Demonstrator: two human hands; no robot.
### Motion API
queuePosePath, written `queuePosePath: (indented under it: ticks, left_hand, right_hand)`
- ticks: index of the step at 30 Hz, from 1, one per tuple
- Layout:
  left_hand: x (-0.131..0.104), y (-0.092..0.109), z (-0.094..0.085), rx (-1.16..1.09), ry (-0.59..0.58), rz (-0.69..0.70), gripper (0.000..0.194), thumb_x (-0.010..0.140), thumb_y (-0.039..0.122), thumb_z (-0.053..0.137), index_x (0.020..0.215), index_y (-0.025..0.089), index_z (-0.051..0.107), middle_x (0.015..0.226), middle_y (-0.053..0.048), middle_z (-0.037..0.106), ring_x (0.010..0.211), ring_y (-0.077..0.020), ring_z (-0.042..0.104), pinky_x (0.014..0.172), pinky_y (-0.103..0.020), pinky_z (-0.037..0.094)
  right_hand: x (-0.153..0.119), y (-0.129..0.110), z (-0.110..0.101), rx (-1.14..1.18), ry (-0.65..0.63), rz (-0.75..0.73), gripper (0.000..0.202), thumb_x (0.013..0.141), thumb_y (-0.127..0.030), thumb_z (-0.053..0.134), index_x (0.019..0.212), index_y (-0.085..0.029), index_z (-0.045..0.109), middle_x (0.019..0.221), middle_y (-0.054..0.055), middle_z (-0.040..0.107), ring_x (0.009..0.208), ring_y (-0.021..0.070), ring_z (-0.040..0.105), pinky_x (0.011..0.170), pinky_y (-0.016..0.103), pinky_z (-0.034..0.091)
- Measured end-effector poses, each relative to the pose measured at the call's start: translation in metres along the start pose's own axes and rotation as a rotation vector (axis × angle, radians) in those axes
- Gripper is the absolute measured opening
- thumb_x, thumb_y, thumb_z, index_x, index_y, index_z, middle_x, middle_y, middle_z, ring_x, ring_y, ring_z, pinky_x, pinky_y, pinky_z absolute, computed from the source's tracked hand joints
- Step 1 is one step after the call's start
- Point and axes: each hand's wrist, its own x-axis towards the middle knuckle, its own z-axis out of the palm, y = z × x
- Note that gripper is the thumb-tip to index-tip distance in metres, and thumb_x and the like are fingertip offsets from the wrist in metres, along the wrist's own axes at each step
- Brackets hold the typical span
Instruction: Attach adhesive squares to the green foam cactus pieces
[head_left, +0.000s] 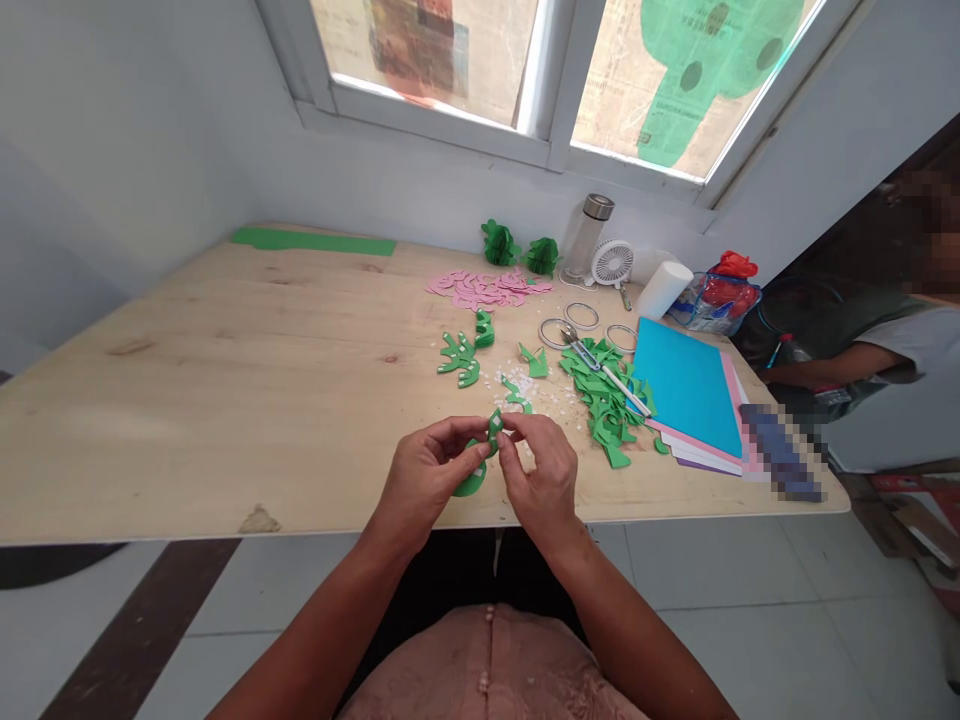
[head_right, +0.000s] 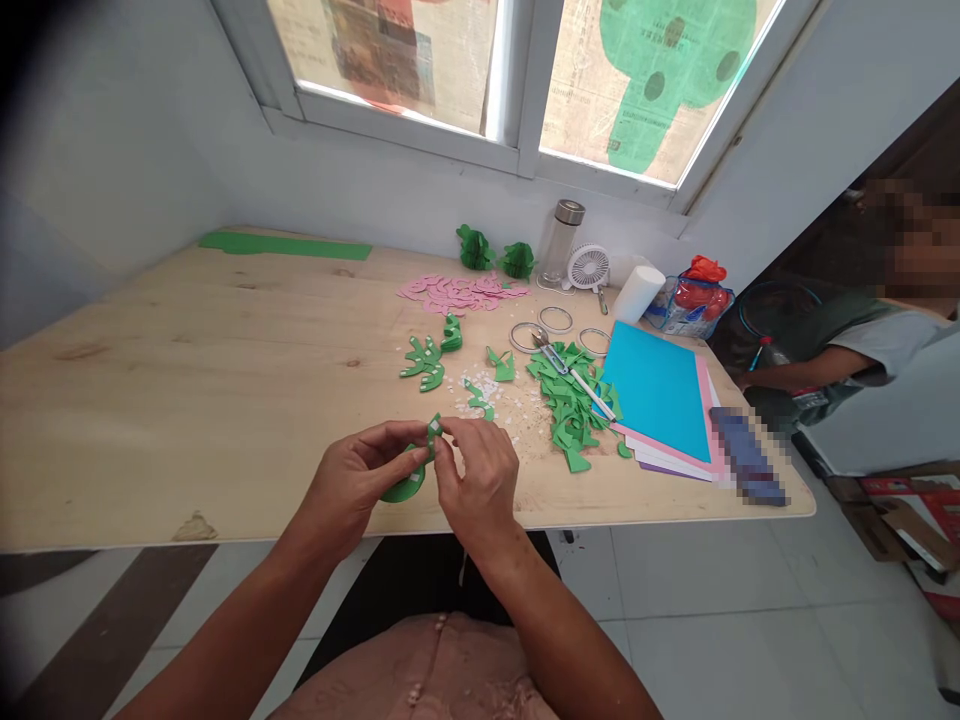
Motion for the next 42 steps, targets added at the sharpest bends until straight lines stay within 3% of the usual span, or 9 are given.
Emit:
queuePosePath:
  ticks: [6,19,25,42]
  left_hand:
    - [0.0015,-0.0011,-0.0023,0.087,-0.014,0.074,0.027,0.063,0.033,0.076,0.085,0.017,0.074,0.078,-0.005,0.073,0.069,-0.0165,0.065,0.061,-0.024,0.052]
    - [0.0016,-0.0008,-0.0019,0.398,0.092,0.240,0.016,0.070,0.032,0.067,0.077,0.019,0.075,0.077,-0.004,0.074,0.077,-0.0205,0.069,0.068,-0.028,0.055]
    - [-0.0007,0.0037,0.0004,0.441,0.113,0.251,0.014,0.071,0.029,0.066,0.077,0.020,0.074,0.075,-0.001,0.074,0.073,-0.0190,0.069,0.073,-0.028,0.055]
    - [0.0003,0.0034,0.0000,0.383,0.121,0.212,0.014,0.069,0.029,0.067,0.075,0.020,0.075,0.073,-0.002,0.074,0.072,-0.0204,0.068,0.063,-0.027,0.055]
  right_hand:
    - [0.0012,0.0016,-0.0025,-0.100,-0.014,-0.078,0.013,0.089,-0.017,0.053,0.095,-0.018,0.064,0.082,0.006,0.072,0.076,0.0183,0.065,0.071,0.032,0.046]
    - [0.0042,0.0037,-0.0045,-0.197,-0.026,-0.181,0.011,0.089,-0.018,0.055,0.087,-0.017,0.065,0.073,0.004,0.071,0.068,0.0159,0.063,0.066,0.031,0.041]
    - [0.0056,0.0045,-0.0044,-0.210,-0.052,-0.201,0.012,0.089,-0.017,0.054,0.085,-0.017,0.065,0.070,0.004,0.070,0.066,0.0155,0.062,0.066,0.031,0.041]
    - [0.0058,0.0067,-0.0052,-0.117,-0.071,-0.149,0.012,0.089,-0.019,0.053,0.089,-0.017,0.065,0.075,0.005,0.071,0.069,0.0169,0.063,0.067,0.031,0.044]
